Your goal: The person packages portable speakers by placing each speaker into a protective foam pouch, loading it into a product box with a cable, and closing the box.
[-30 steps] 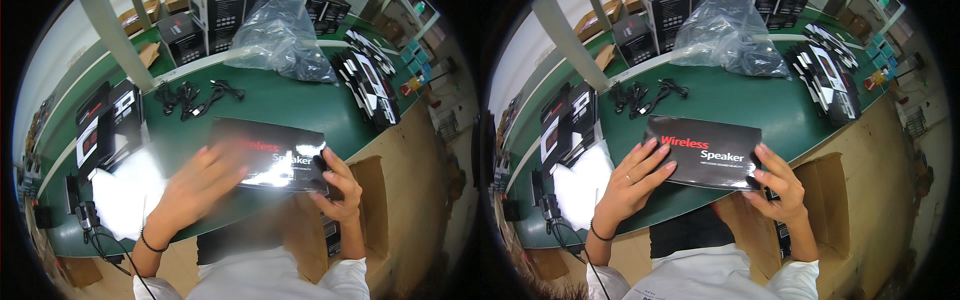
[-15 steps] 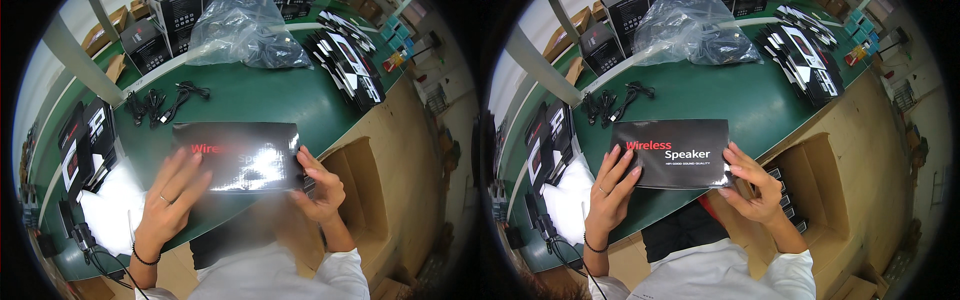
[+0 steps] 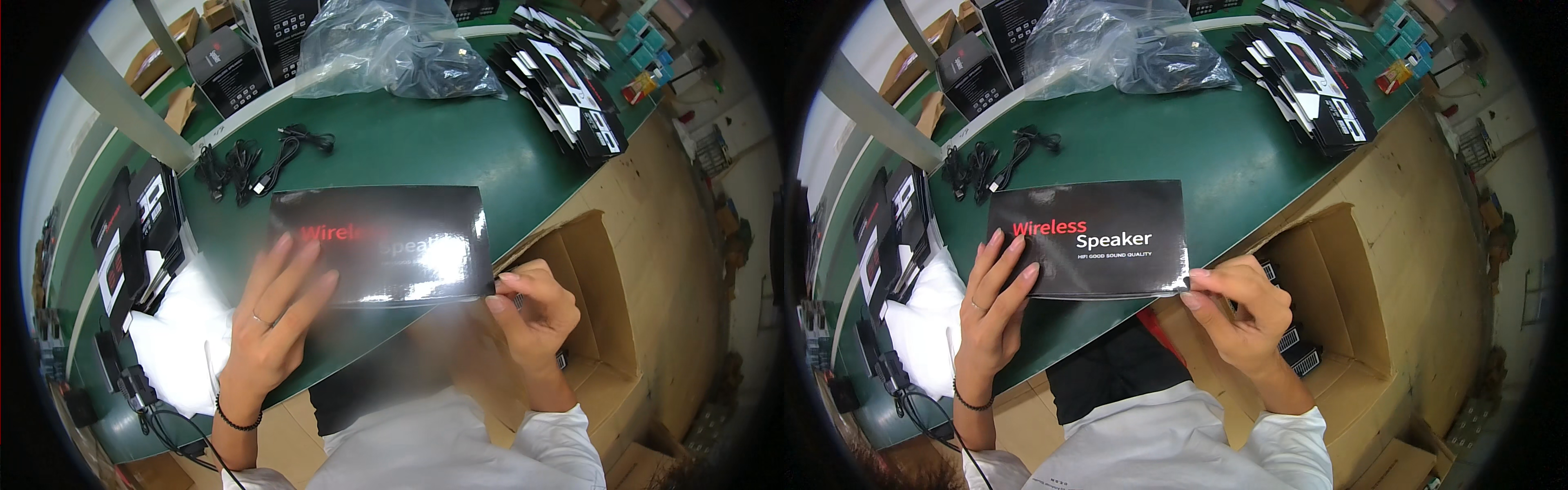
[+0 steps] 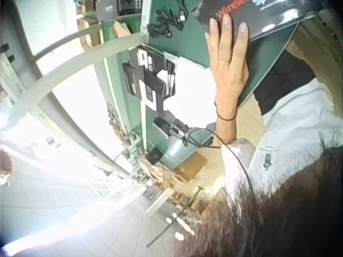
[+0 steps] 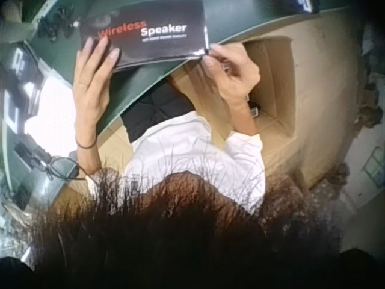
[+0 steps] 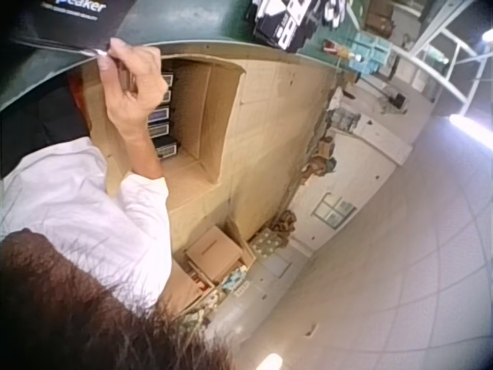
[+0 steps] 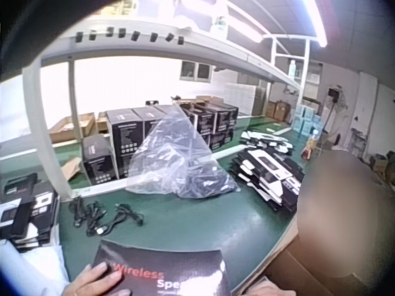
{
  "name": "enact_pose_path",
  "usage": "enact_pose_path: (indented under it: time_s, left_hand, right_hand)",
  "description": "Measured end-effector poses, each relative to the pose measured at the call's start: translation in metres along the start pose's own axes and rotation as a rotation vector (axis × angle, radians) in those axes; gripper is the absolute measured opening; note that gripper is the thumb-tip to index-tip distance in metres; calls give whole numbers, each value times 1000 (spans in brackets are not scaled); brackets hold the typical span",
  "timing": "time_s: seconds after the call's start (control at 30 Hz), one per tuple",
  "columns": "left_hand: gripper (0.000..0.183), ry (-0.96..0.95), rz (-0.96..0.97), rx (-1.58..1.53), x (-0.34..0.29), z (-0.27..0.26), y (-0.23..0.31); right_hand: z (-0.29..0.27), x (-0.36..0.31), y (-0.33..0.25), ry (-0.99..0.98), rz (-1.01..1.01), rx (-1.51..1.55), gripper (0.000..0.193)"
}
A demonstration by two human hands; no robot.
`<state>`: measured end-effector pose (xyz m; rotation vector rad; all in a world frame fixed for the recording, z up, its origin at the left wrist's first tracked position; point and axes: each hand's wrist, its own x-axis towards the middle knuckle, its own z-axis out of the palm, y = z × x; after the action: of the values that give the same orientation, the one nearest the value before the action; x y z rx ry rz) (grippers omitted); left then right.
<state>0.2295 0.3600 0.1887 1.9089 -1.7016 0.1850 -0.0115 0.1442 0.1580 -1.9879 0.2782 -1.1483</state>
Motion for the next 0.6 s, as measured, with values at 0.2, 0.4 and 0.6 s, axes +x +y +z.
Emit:
enact_pose_path:
  time_s: [0.2,0.4,0.6]
  left_hand:
    - [51,-2,4,-11,-1,1,-1]
    - [51,5,13,0,-1,2,-1]
    - [49,35,28,24,1,3,-1]
  right_hand:
    - [1,8,-9,-37,-162,-227,33]
    - [-5,11,-15,-76,-200,-372,41]
    - [-2,10,-12,-64,-214,-330,45]
